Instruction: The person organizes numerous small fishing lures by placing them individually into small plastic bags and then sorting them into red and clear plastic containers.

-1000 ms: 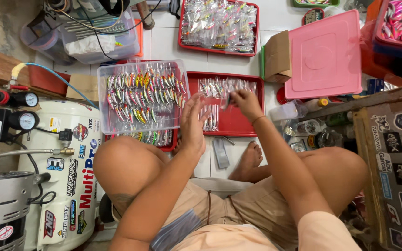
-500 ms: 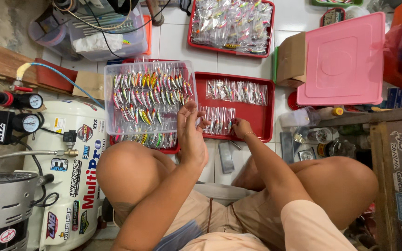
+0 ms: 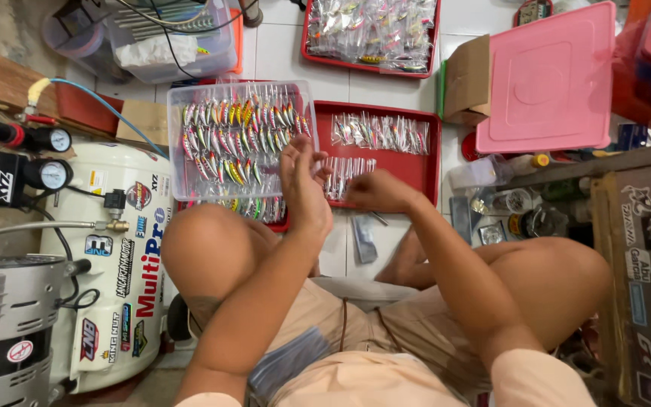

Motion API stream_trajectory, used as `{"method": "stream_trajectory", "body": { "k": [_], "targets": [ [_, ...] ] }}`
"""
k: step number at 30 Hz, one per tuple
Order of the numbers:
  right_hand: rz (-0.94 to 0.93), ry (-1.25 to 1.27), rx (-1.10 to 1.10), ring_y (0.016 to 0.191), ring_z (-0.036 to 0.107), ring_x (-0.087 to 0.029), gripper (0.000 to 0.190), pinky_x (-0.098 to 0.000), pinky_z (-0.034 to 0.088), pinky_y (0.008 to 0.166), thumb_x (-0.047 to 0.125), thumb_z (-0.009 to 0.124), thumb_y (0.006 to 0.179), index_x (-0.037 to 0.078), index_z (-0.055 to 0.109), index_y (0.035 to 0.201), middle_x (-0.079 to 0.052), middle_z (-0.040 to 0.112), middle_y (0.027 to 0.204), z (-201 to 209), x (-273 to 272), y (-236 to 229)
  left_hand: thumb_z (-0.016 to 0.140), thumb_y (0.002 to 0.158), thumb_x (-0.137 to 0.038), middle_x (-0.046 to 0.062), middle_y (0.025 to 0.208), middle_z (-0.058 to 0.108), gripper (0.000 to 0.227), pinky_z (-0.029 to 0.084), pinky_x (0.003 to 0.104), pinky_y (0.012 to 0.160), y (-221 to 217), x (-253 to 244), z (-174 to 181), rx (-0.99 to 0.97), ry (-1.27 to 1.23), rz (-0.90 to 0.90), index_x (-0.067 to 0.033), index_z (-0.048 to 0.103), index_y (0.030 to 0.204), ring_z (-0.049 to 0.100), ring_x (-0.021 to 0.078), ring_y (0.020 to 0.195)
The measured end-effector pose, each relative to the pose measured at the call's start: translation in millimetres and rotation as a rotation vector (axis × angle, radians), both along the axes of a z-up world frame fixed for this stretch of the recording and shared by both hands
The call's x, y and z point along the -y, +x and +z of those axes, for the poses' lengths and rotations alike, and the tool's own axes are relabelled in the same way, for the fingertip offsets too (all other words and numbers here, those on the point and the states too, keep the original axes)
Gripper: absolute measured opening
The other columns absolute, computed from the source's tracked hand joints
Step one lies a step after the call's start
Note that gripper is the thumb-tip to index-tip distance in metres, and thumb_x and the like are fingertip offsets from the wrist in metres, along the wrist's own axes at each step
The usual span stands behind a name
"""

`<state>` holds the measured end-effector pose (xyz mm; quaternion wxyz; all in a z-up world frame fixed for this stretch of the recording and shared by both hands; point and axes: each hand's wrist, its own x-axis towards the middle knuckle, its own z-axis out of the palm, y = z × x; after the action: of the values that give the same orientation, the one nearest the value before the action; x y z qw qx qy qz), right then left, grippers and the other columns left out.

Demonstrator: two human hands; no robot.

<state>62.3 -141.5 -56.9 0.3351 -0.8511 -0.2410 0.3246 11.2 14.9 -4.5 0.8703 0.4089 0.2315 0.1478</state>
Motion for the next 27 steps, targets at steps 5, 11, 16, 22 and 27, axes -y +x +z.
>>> {"method": "stream_trajectory", "body": {
  "k": [5, 11, 16, 22, 27],
  "targets": [
    [0.527, 0.2, -0.371, 0.088, 0.072, -0.038, 0.068, -0.046, 0.059, 0.074, 0.052, 0.066, 0.08, 0.0, 0.061, 0.124, -0.025, 0.07, 0.103, 86, -45, -143, 0.055, 0.102, -0.015, 0.004, 0.118, 0.054, 0.013, 0.049, 0.026, 0.065, 0, -8, 21, -0.006, -0.056, 0.061, -0.0108, 0.056, 0.114, 0.059, 0.0146, 0.087],
    [0.451, 0.059, 0.123, 0.074, 0.068, -0.038, 0.032, -0.0526, 0.051, 0.06, 0.028, 0.076, 0.091, 0.009, 0.057, 0.109, -0.012, 0.062, 0.1, 43, -52, -232, 0.056, 0.101, -0.016, 0.004, 0.112, 0.059, 0.012, 0.048, 0.026, 0.062, -5, -8, 22, -0.08, -0.081, 0.029, -0.0125, 0.059, 0.112, 0.06, 0.0149, 0.08],
    [0.391, 0.188, 0.122, 0.076, 0.067, -0.034, 0.009, -0.0482, 0.052, 0.068, 0.021, 0.068, 0.097, 0.014, 0.065, 0.102, -0.008, 0.063, 0.098, 30, -38, -230, 0.057, 0.101, -0.017, 0.003, 0.112, 0.057, 0.012, 0.047, 0.025, 0.06, -4, -5, 21, -0.094, -0.089, 0.001, -0.0132, 0.058, 0.112, 0.059, 0.013, 0.079],
    [0.433, 0.255, 0.374, 0.072, 0.066, -0.03, 0.007, -0.0442, 0.048, 0.06, 0.022, 0.064, 0.102, 0.015, 0.065, 0.1, -0.005, 0.065, 0.097, 45, -30, -225, 0.051, 0.102, -0.012, 0.003, 0.111, 0.061, 0.008, 0.047, 0.027, 0.06, -5, -4, 21, -0.059, -0.067, -0.022, -0.0134, 0.059, 0.105, 0.059, 0.0151, 0.078],
    [0.332, 0.479, -0.001, 0.086, 0.07, -0.024, 0.005, -0.0346, 0.053, 0.08, 0.015, 0.064, 0.102, 0.012, 0.061, 0.103, -0.003, 0.073, 0.096, 75, -9, -193, 0.052, 0.104, -0.012, 0.005, 0.101, 0.067, 0.013, 0.046, 0.024, 0.059, -6, -7, 21, -0.04, -0.085, -0.124, -0.0117, 0.065, 0.103, 0.063, 0.0155, 0.076]
  ]
}}
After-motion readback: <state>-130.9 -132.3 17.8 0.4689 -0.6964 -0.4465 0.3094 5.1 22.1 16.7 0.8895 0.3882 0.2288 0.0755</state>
